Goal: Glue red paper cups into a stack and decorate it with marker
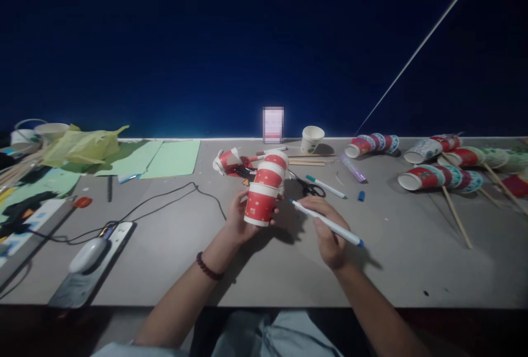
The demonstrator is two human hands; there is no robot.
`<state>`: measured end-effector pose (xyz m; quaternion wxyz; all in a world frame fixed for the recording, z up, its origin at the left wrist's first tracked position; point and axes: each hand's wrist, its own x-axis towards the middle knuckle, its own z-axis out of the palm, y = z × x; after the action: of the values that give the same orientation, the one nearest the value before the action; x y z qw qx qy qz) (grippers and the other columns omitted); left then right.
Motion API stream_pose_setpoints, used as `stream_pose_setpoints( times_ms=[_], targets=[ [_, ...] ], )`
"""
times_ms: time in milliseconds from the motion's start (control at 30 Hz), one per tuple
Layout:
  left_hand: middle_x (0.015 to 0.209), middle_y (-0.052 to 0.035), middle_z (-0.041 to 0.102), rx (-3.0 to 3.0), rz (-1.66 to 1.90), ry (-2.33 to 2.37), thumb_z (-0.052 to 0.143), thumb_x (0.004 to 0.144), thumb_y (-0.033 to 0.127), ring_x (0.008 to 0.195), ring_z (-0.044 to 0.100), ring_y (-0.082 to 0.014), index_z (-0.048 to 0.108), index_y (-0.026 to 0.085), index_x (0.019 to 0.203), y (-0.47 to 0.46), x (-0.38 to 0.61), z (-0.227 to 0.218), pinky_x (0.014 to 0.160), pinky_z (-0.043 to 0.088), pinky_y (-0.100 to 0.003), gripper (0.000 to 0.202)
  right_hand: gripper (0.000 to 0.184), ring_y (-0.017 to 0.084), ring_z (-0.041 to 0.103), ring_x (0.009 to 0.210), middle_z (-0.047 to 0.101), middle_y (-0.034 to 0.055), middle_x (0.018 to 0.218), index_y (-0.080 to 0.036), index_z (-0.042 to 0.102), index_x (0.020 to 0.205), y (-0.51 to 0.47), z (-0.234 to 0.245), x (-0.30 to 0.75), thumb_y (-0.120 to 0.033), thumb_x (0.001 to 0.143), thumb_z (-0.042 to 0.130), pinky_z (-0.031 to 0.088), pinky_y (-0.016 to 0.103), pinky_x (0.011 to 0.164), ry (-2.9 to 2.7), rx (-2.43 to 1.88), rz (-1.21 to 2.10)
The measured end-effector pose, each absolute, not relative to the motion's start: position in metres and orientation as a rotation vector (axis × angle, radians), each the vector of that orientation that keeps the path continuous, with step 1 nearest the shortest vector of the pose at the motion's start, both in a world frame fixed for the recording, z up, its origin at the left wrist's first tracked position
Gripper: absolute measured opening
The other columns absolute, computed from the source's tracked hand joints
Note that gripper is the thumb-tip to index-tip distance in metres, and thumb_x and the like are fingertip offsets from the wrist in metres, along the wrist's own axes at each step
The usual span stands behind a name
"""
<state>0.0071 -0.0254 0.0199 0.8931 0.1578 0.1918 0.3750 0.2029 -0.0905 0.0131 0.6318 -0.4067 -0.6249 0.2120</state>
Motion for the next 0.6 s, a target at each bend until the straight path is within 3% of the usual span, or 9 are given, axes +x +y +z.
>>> stream_pose_setpoints(
  times_ms=[100, 233, 400, 600],
  targets=[
    [0.111, -0.0220, 0.072, 0.314, 0.786, 0.413, 0.051, 0.085, 0.043, 0.079, 0.071, -0.0247, 0.062, 0.001, 0.117, -0.025, 0.006, 0.021, 0.057, 0.057, -0.032, 0.054, 0.027, 0.026, 0.068, 0.100, 0.074, 0.0065, 0.100, -0.026, 0.070, 0.113, -0.093, 0.015, 0.201, -0.028, 0.096, 0.050, 0.056, 0.043, 0.089, -1.421, -0.967, 0.499],
    [0.111, -0.0228, 0.072, 0.287, 0.795, 0.415, 0.047, 0.088, 0.042, 0.088, 0.072, -0.0278, 0.063, 0.001, 0.116, -0.026, 0.009, 0.022, 0.066, 0.059, -0.035, 0.052, 0.030, 0.024, 0.070, 0.094, 0.074, 0.0063, 0.103, -0.027, 0.066, 0.121, -0.093, 0.009, 0.198, -0.029, 0.098, 0.048, 0.059, 0.042, 0.084, -1.406, -0.969, 0.492],
    [0.105, -0.0229, 0.074, 0.262, 0.839, 0.417, 0.049, 0.089, 0.036, 0.094, 0.072, -0.0302, 0.064, -0.001, 0.111, -0.028, 0.015, 0.024, 0.089, 0.056, -0.042, 0.046, 0.032, 0.026, 0.067, 0.109, 0.074, 0.0065, 0.109, -0.029, 0.061, 0.126, -0.089, 0.006, 0.194, -0.022, 0.096, 0.052, 0.053, 0.048, 0.099, -1.479, -1.027, 0.424],
    [0.106, -0.0200, 0.074, 0.292, 0.858, 0.431, 0.055, 0.089, 0.029, 0.097, 0.072, -0.0298, 0.062, 0.001, 0.116, -0.029, 0.016, 0.020, 0.099, 0.050, -0.044, 0.040, 0.063, 0.027, 0.057, 0.128, 0.060, 0.0089, 0.137, -0.029, 0.046, 0.139, -0.088, 0.016, 0.190, -0.024, 0.083, 0.073, 0.047, 0.047, 0.110, -1.620, -1.133, 0.439]
  ],
)
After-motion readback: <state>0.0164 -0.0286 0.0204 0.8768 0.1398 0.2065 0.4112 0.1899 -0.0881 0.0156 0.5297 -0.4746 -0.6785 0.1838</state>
